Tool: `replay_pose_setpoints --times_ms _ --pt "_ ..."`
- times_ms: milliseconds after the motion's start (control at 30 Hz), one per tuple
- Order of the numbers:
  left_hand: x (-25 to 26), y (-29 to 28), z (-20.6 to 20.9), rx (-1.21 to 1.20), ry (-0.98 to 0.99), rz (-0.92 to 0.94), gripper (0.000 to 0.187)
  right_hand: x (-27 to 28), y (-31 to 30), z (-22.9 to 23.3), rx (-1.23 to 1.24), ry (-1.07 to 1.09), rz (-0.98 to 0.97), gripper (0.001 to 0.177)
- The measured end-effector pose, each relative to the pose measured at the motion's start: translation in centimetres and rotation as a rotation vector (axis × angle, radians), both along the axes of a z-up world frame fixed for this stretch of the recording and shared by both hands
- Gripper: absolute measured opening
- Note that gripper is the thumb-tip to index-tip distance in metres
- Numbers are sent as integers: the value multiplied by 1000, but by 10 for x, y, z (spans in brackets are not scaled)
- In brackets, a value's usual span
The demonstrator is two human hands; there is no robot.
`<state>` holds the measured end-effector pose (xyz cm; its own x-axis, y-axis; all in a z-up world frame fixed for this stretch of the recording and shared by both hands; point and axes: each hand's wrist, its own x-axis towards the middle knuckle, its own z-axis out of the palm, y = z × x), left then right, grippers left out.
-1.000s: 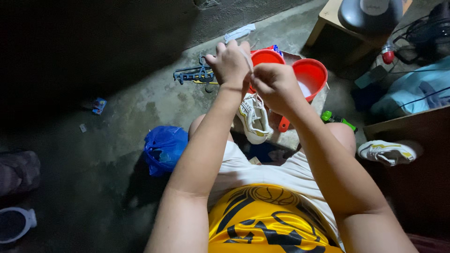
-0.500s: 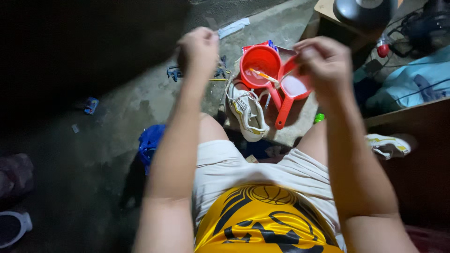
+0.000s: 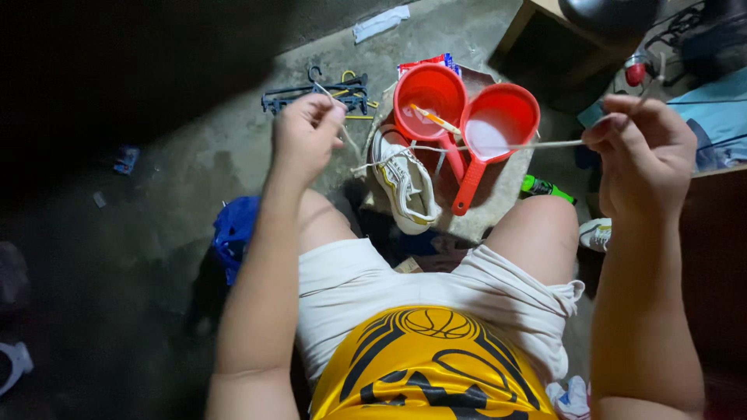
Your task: The person removes the laces from a white sneaker, then threads the laces back through the eyelets and ties them. The shoe is held in the lap while the laces are manipulated by hand.
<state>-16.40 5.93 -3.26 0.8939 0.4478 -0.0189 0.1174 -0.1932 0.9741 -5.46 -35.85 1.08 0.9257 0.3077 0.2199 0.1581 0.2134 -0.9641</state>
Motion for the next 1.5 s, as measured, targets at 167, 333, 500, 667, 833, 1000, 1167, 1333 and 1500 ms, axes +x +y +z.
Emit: replay_pose_setpoints --times_ms 167,333,500,667,833,1000,1167,1333,1500 --pt "13 -7 -29 -166 -113 -89 10 -2 -7 -5 78 66 -31 15" --pt "42 27 -30 74 -357 -27 14 9 -30 -24 154 31 -49 16" --pt "80 49 -38 294 -508 69 5 7 -47 -24 102 113 -74 21" --pt "125 39 -90 403 -199 -43 14 -8 -16 -11 3 42 -103 13" --pt "88 -10 -154 505 186 24 79 -34 23 -13 40 198 44 12" --pt "3 -90 -158 275 295 11 119 -45 43 -28 74 328 151 12" --pt "-10 -121 -152 289 798 -126 116 -55 42 -30 74 380 188 12" --pt "5 -133 -151 361 812 -19 114 -68 37 -20 145 354 226 15" --pt "4 -131 -164 361 782 30 79 -85 31 -18 170 348 230 13"
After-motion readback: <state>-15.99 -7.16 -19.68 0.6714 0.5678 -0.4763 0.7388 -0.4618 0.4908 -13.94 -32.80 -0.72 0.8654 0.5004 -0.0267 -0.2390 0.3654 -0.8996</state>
